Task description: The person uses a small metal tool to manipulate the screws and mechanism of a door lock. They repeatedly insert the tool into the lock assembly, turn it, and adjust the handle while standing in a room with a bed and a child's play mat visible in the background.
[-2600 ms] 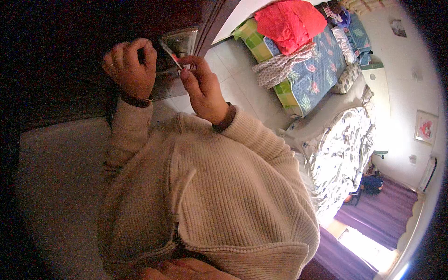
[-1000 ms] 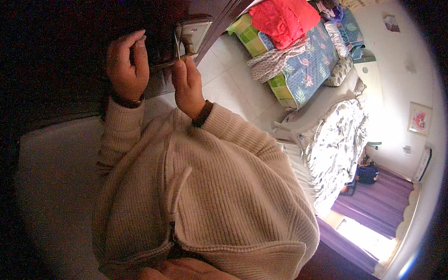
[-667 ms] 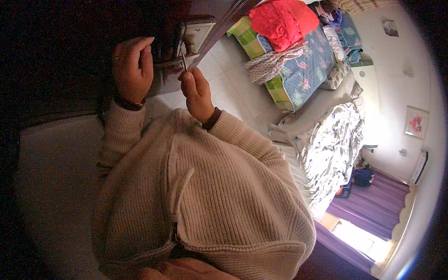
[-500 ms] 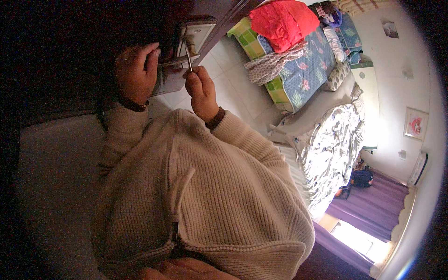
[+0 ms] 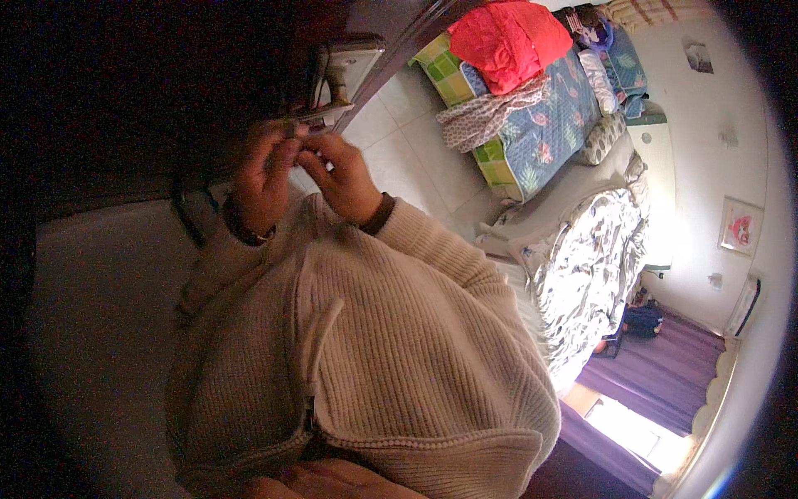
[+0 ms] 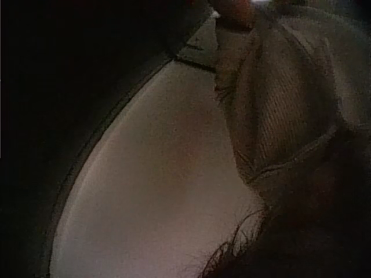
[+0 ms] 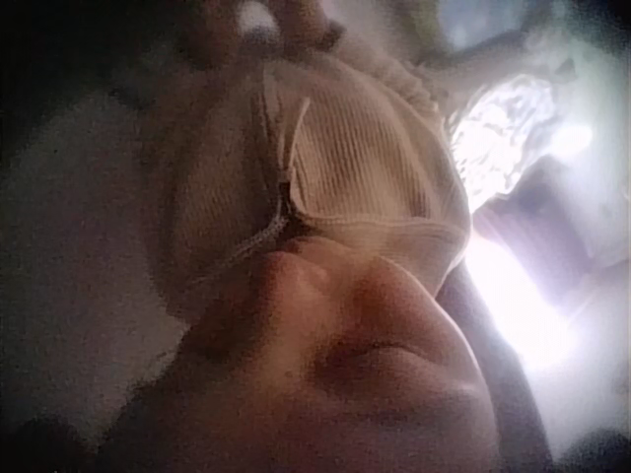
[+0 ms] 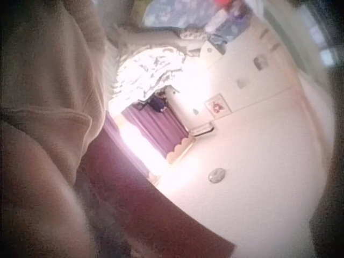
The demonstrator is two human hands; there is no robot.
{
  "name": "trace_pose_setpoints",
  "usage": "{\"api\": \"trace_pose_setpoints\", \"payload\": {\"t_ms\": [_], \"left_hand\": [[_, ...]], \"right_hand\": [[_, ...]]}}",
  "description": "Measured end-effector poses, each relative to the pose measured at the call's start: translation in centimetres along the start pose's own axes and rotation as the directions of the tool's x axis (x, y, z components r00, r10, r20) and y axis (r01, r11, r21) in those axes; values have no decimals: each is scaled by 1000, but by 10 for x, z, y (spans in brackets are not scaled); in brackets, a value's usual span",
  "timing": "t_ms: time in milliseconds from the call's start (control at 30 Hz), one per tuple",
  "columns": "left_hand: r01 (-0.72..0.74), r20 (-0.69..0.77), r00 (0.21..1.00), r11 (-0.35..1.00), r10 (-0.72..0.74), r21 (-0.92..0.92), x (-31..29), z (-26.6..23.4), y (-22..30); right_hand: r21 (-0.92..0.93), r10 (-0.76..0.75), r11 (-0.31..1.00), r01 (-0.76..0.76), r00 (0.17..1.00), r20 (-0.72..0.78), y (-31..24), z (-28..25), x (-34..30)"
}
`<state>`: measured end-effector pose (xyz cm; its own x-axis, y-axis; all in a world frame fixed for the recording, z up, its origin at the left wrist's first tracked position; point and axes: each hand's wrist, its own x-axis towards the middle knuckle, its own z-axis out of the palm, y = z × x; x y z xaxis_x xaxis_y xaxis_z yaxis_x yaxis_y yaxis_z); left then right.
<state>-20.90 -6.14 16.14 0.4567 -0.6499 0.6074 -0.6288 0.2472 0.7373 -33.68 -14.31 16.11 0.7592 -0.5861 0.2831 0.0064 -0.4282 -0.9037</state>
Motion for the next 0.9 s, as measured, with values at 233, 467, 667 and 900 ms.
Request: {"api": "trace_pose_setpoints", "payload": {"t_ms": [233, 467, 667, 900], "left_hand": [[-89, 25, 996, 900, 86, 426, 16, -40, 10], [-168, 6, 981, 839, 193, 518, 26, -42, 7], [-118, 28, 991, 776, 129, 619, 27, -48, 12], [-153, 91, 987, 622, 131, 768, 37, -46, 17]], "right_hand": [[-326, -437, 897, 297, 700, -565, -2, -78, 67], [47, -353, 901, 431, 793, -497, -11, -98, 116], [290, -224, 900, 326, 915, -334, 38, -125, 138], [271, -221, 906, 326, 909, -354, 48, -125, 142]]}}
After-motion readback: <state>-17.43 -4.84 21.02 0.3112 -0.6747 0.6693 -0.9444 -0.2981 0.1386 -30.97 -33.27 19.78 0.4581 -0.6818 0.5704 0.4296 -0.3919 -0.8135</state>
